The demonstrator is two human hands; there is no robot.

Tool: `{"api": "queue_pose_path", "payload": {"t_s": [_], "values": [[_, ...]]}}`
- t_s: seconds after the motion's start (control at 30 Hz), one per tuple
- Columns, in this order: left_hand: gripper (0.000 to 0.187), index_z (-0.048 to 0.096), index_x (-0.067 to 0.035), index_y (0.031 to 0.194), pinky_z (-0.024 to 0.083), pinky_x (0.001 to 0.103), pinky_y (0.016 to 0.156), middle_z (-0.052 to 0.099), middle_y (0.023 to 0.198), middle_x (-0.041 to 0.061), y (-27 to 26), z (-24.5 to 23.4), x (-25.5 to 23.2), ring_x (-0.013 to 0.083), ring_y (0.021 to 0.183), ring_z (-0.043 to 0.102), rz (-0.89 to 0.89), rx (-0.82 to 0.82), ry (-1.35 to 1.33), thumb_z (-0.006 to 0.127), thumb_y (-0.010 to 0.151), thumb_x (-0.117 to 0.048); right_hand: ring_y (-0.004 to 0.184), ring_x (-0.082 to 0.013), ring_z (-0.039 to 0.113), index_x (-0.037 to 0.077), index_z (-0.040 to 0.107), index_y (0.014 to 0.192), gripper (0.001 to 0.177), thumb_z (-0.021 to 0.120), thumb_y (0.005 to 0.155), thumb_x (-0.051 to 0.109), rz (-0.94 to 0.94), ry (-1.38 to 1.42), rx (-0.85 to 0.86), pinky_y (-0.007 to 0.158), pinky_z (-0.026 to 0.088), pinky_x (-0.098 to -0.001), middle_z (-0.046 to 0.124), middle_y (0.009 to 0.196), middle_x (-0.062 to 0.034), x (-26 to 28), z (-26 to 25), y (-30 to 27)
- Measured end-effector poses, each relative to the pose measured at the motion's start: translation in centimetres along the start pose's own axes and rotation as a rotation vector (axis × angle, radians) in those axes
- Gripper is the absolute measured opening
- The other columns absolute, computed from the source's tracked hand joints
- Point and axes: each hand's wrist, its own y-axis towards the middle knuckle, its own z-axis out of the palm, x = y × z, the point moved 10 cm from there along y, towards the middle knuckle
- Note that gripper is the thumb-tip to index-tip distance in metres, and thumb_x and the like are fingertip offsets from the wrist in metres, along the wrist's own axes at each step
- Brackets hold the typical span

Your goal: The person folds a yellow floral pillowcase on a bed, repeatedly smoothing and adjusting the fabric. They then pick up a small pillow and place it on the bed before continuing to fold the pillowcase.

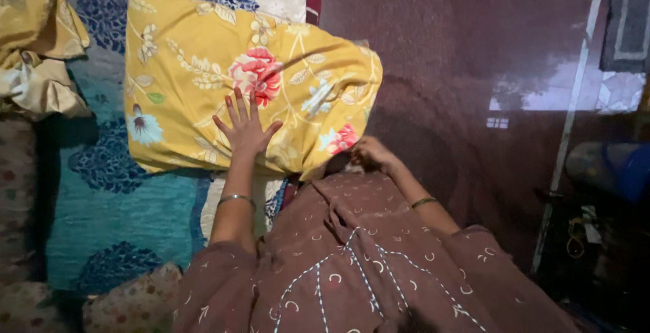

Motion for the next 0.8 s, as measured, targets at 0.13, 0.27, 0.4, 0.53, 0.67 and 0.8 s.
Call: {"api": "queue_pose_path", "payload": {"t_s": [0.13, 0.27, 0.4, 0.53, 0.67, 0.8], "values": [[0.112, -0.002, -0.025, 0.167, -0.009, 0.079, 0.113, -0.014, 0.174, 0.007, -1.7, 0.7, 0.6, 0.0359, 0.16, -0.011, -0.002, 0.005, 0.013, 0.041, 0.084, -0.087, 0.075, -0.0182, 0.058, 0.001, 0.067, 0.107, 0.031, 0.064, 0.109, 0.032, -0.062, -0.128, -0.468, 0.065, 0.049, -0.0328, 0.064, 0.089, -0.0094, 1.1, -9.0, -4.1], [0.112, -0.005, -0.026, 0.167, -0.009, 0.08, 0.112, -0.017, 0.172, 0.009, -2.3, 2.0, 0.6, 0.0376, 0.158, -0.015, -0.082, 0.098, -0.002, 0.043, 0.085, -0.085, 0.091, -0.0112, 0.067, 0.014, 0.063, 0.116, 0.028, 0.057, 0.099, 0.035, -0.011, 0.426, -0.372, 0.074, 0.061, -0.0316, 0.068, 0.103, 0.0014, -0.8, -7.2, -3.6], [0.122, -0.01, -0.019, 0.165, -0.005, 0.082, 0.11, -0.023, 0.169, 0.015, -4.6, 3.3, -1.7, 0.0385, 0.158, -0.018, -0.123, 0.129, -0.093, 0.049, 0.082, -0.086, 0.084, -0.0156, 0.065, 0.015, 0.065, 0.117, 0.032, 0.061, 0.1, 0.042, 0.003, 0.593, -0.181, 0.069, 0.055, -0.0329, 0.069, 0.1, -0.0023, -2.6, -1.7, -2.0], [0.127, -0.01, -0.022, 0.164, -0.003, 0.079, 0.113, -0.025, 0.167, 0.021, -7.8, 4.9, -4.5, 0.0397, 0.157, -0.017, -0.094, 0.147, -0.146, 0.058, 0.078, -0.084, 0.083, -0.0169, 0.063, 0.006, 0.074, 0.116, 0.03, 0.068, 0.099, 0.03, -0.029, -0.223, 0.082, 0.071, 0.052, -0.0342, 0.074, 0.099, -0.008, -4.9, 2.1, -2.5], [0.123, -0.009, -0.026, 0.166, 0.0, 0.079, 0.114, -0.024, 0.169, 0.02, -8.0, 5.4, -4.2, 0.0382, 0.158, -0.015, -0.09, 0.189, -0.065, 0.061, 0.08, -0.078, 0.078, -0.02, 0.072, 0.009, 0.071, 0.114, 0.028, 0.066, 0.096, 0.03, 0.132, -0.512, -0.366, 0.067, 0.056, -0.0338, 0.076, 0.089, -0.0091, -6.2, -5.6, -4.1], [0.121, -0.007, -0.025, 0.167, 0.0, 0.078, 0.115, -0.022, 0.169, 0.02, -8.0, 5.4, -4.2, 0.0391, 0.159, -0.012, -0.056, 0.144, -0.05, 0.062, 0.082, -0.077, 0.079, -0.0184, 0.073, 0.005, 0.074, 0.112, 0.032, 0.075, 0.094, 0.032, -0.015, -0.648, -0.516, 0.07, 0.055, -0.0324, 0.077, 0.09, -0.0091, -4.9, -7.9, -5.6]]}}
